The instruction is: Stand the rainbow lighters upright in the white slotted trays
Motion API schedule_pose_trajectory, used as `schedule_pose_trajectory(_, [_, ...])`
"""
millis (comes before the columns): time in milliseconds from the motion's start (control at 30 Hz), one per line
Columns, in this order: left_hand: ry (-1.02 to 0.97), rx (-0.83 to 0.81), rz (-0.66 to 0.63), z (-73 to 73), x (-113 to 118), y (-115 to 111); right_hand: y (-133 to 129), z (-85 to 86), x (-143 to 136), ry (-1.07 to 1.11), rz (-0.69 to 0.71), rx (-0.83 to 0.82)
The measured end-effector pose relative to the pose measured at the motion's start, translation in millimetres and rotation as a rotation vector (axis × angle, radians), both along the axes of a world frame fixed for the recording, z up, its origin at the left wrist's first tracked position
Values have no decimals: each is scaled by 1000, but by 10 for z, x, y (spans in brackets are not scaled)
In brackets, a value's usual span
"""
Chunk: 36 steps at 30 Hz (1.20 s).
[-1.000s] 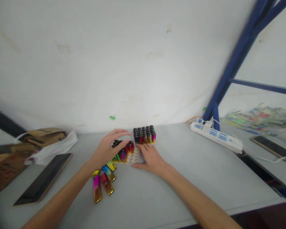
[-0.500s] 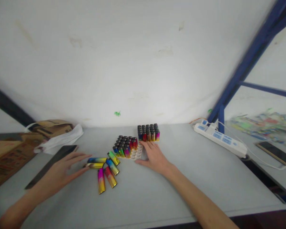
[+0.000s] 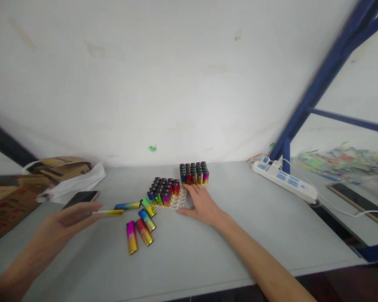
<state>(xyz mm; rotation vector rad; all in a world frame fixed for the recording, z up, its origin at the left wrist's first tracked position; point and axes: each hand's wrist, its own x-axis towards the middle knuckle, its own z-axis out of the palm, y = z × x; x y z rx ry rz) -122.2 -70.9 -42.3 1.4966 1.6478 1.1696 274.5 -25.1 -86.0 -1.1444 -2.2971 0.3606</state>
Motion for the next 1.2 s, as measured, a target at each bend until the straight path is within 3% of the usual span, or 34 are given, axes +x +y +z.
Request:
schedule_pose_trajectory(67, [-213,-8,30,132,101,76,8,7,3,-2,9,4])
schedule_pose_trajectory(200, [-557,-37,-72,353,522,273,11,24,7,5,18,5])
schedule_pose_trajectory(333, [-609,5,-181,447,1050,440,6,47,12,11,25,-9])
schedule_pose_trajectory(433, [-599,-34,-260,446,1286,507,10,57,13,10,32,-19])
schedule_pose_trajectory(700, [-625,-145,-327,312,1261,435,31,46,26,13,41,2])
schedule_pose_trajectory(1000, [-724,-240,-465,327,1282,290,28,62,33,4,50,7])
schedule_pose_trajectory(1200, [-817,-310,-465,228,1272,315,27,67,28,-24,39,-7])
